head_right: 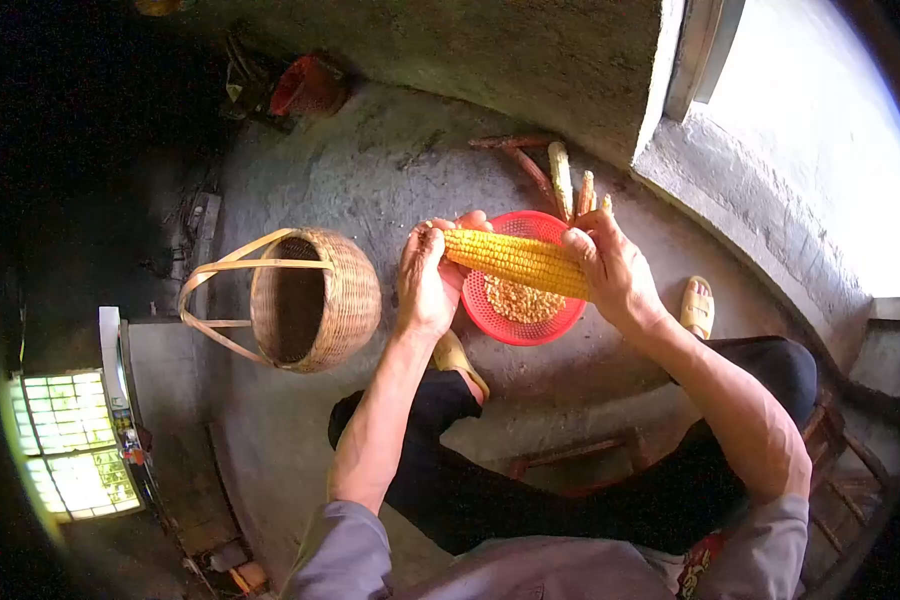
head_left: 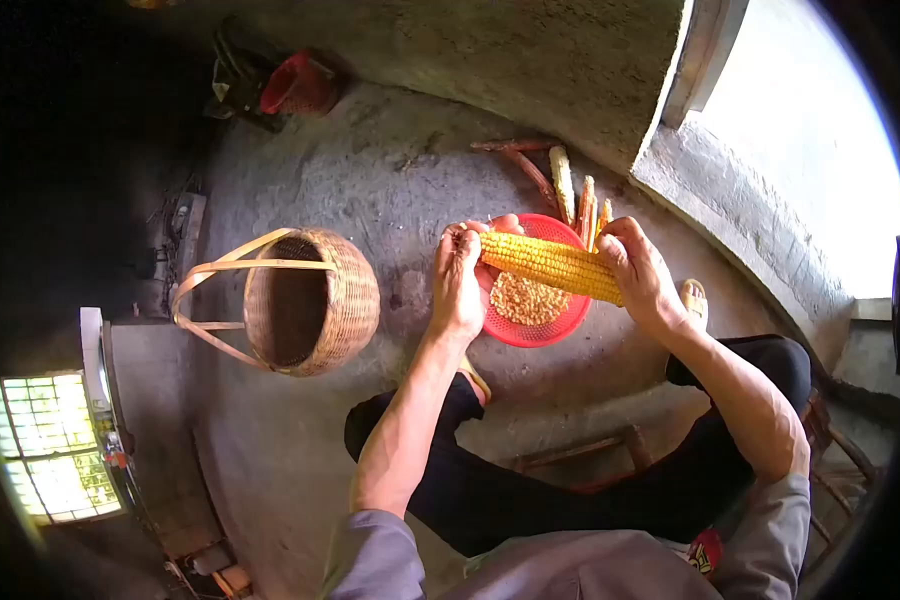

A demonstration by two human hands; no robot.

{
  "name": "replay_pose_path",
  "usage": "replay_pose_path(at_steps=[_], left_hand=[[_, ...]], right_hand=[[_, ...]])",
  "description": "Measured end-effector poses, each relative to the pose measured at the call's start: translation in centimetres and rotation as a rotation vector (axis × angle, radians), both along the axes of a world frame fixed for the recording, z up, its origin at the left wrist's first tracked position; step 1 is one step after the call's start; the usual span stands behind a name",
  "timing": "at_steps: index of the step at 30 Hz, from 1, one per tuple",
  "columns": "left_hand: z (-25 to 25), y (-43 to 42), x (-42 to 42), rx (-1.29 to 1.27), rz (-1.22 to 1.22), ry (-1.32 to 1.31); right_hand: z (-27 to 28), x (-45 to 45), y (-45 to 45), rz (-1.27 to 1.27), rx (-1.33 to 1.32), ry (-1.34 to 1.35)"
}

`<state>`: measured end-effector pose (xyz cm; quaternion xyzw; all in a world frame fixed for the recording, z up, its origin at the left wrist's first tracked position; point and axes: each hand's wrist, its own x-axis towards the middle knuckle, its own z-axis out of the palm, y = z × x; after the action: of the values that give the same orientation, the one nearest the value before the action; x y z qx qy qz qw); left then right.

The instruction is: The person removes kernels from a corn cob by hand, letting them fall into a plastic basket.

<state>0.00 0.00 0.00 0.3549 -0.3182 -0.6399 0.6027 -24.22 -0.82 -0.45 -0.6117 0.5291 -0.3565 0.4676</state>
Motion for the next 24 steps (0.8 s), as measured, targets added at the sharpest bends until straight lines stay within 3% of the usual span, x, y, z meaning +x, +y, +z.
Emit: replay_pose_path(at_steps=[3,12,14,17,24], left_hand=[[-0.3,0.2,-1.0,0.008,0.024,0.01],[-0.4,0.1,-1.0,0.062,0.067,0.037],[-0.6,0.2,-0.8,0.073,0.066,0.02],[-0.1,0.6,-0.9,0.136,0.075,0.017],[-1.9,0.8,-0.2,0.269,0.105,0.091]], right_hand=[[0.1,-0.8,0.3,-0.028,-0.039,0.071],[1.9,-0.6,0.5,0.0,0.502,-0.05],[0.1,-0.5,0.9,-0.022,0.101,0.012],[1.1,-0.5,1.0,-0.039,-0.108,0.136],[2.3,-0.2,1.4,-0.018,-0.294,0.264]])
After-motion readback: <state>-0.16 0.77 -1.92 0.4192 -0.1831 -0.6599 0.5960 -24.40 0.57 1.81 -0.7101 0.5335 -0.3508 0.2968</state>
